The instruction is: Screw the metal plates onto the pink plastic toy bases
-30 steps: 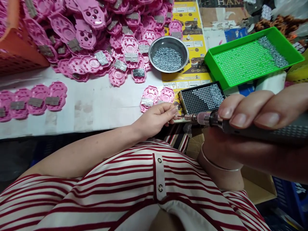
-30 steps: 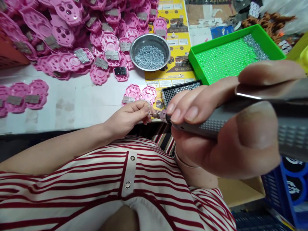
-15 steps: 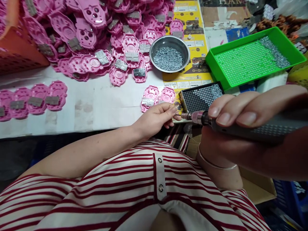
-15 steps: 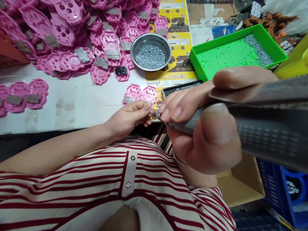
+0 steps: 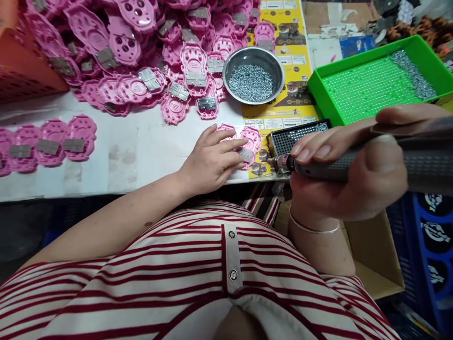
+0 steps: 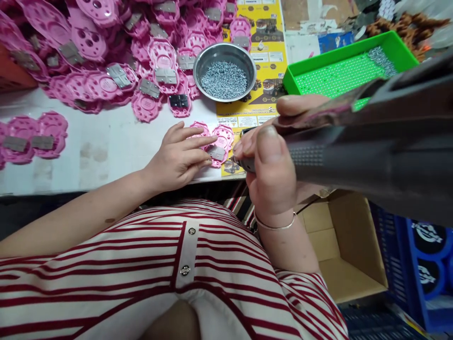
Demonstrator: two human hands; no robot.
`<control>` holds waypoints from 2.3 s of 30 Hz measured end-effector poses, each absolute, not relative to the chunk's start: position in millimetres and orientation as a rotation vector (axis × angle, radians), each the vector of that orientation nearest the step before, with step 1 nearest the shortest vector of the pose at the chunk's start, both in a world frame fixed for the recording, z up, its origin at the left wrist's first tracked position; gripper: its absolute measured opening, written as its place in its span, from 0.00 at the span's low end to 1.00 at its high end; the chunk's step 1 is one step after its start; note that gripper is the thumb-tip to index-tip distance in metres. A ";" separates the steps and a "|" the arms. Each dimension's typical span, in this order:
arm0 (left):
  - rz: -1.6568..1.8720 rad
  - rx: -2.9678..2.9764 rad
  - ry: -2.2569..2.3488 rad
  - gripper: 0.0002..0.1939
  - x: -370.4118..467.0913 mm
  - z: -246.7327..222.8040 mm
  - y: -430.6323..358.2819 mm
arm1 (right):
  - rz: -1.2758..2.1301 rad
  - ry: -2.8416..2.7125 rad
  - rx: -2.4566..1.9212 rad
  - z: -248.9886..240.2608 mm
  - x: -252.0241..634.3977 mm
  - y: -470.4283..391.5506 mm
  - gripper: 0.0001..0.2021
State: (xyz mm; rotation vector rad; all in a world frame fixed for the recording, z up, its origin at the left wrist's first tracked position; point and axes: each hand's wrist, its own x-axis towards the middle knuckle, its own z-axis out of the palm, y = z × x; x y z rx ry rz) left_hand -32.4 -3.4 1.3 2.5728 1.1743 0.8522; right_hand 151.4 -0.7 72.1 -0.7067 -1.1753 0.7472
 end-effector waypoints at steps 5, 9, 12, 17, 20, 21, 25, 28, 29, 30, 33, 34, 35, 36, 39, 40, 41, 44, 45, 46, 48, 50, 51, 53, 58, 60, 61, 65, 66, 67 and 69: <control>0.817 2.564 1.167 0.12 -26.0 -1.8 3.4 | 0.575 -1.218 -0.751 63.5 144.8 4.9 0.04; 0.805 2.554 1.161 0.12 -25.7 -5.7 5.6 | 0.627 -1.214 -0.755 64.5 145.9 3.1 0.05; 0.823 2.557 1.164 0.13 -25.5 -7.0 5.9 | 0.640 -1.198 -0.765 67.0 145.4 2.5 0.06; 0.784 2.551 1.161 0.12 -23.7 -2.9 5.9 | 0.648 -1.116 -0.746 63.8 140.2 10.6 0.06; 0.728 2.551 1.148 0.10 -21.2 3.7 6.2 | 0.626 -1.092 -0.690 57.4 136.6 18.0 0.08; 0.709 2.551 1.141 0.09 -20.2 6.0 6.5 | 0.620 -1.096 -0.702 55.8 135.6 19.6 0.09; 0.645 2.562 1.121 0.09 -17.7 13.0 8.6 | 0.594 -1.140 -0.819 55.7 133.9 20.3 0.09; 0.652 2.544 1.093 0.08 -18.9 15.7 9.7 | 0.592 -1.133 -0.825 58.9 135.2 19.7 0.09; 0.673 2.523 1.086 0.07 -19.8 16.1 10.0 | 0.602 -1.118 -0.810 59.8 135.8 20.0 0.08; 0.700 2.500 1.085 0.06 -20.7 16.2 10.2 | 0.616 -1.100 -0.783 60.6 136.5 20.5 0.08; 0.795 2.458 1.149 0.06 -23.4 15.2 11.3 | 0.652 -1.057 -0.680 61.5 137.9 22.4 0.08; 0.823 2.450 1.184 0.06 -23.9 14.5 11.8 | 0.659 -1.049 -0.655 61.2 138.1 22.9 0.08; 0.845 2.441 1.219 0.07 -24.1 13.8 12.2 | 0.668 -1.048 -0.642 60.8 138.2 23.2 0.08; 0.864 2.430 1.246 0.07 -24.1 13.1 12.6 | 0.672 -1.052 -0.638 60.0 138.2 23.4 0.09; 0.883 2.397 1.272 0.07 -22.6 11.6 12.2 | 0.679 -1.088 -0.671 56.8 137.7 23.7 0.11; 0.873 2.399 1.267 0.07 -21.9 11.4 11.6 | 0.674 -1.098 -0.677 55.6 137.3 23.8 0.11; 0.858 2.410 1.261 0.07 -21.2 11.1 10.9 | 0.667 -1.104 -0.668 54.6 136.9 23.8 0.11; 0.811 2.469 1.245 0.09 -19.6 9.8 9.4 | 0.665 -1.090 -0.615 53.4 135.6 23.1 0.10; 0.803 2.487 1.238 0.09 -19.4 9.1 9.3 | 0.663 -1.077 -0.613 53.6 135.4 22.4 0.11; 0.800 2.501 1.232 0.09 -19.4 8.5 9.3 | 0.663 -1.065 -0.626 54.0 135.4 21.7 0.11; 0.799 2.512 1.216 0.09 -19.6 7.4 9.8 | 0.674 -1.053 -0.674 54.9 136.0 20.1 0.12; 0.802 2.494 1.199 0.10 -19.8 6.9 10.1 | 0.672 -1.061 -0.687 55.3 137.1 19.1 0.11; 0.810 2.470 1.194 0.10 -19.7 7.0 10.0 | 0.673 -1.067 -0.685 55.2 137.5 18.9 0.11; 0.816 2.421 1.191 0.10 -19.3 7.8 9.3 | 0.673 -1.067 -0.672 54.8 138.0 19.0 0.10; 0.737 2.436 1.190 0.14 -16.4 10.9 6.3 | 0.681 -1.041 -0.643 54.0 136.0 20.9 0.10; 0.690 2.473 1.200 0.15 -15.0 11.8 5.5 | 0.667 -1.040 -0.631 53.6 135.3 21.4 0.10; 0.677 2.485 1.206 0.16 -14.4 12.0 5.2 | 0.664 -1.041 -0.636 53.3 135.2 21.3 0.11; 0.742 2.456 1.208 0.16 -13.4 11.4 4.2 | 0.646 -1.060 -0.707 51.5 136.2 20.4 0.13; 0.760 2.448 1.211 0.16 -13.4 11.1 3.9 | 0.638 -1.072 -0.728 51.0 136.6 20.2 0.14; 0.768 2.447 1.216 0.16 -13.6 10.9 3.5 | 0.629 -1.086 -0.744 50.4 136.9 20.2 0.15; 0.748 2.457 1.223 0.16 -14.1 11.0 3.0 | 0.618 -1.099 -0.770 49.7 137.2 20.4 0.16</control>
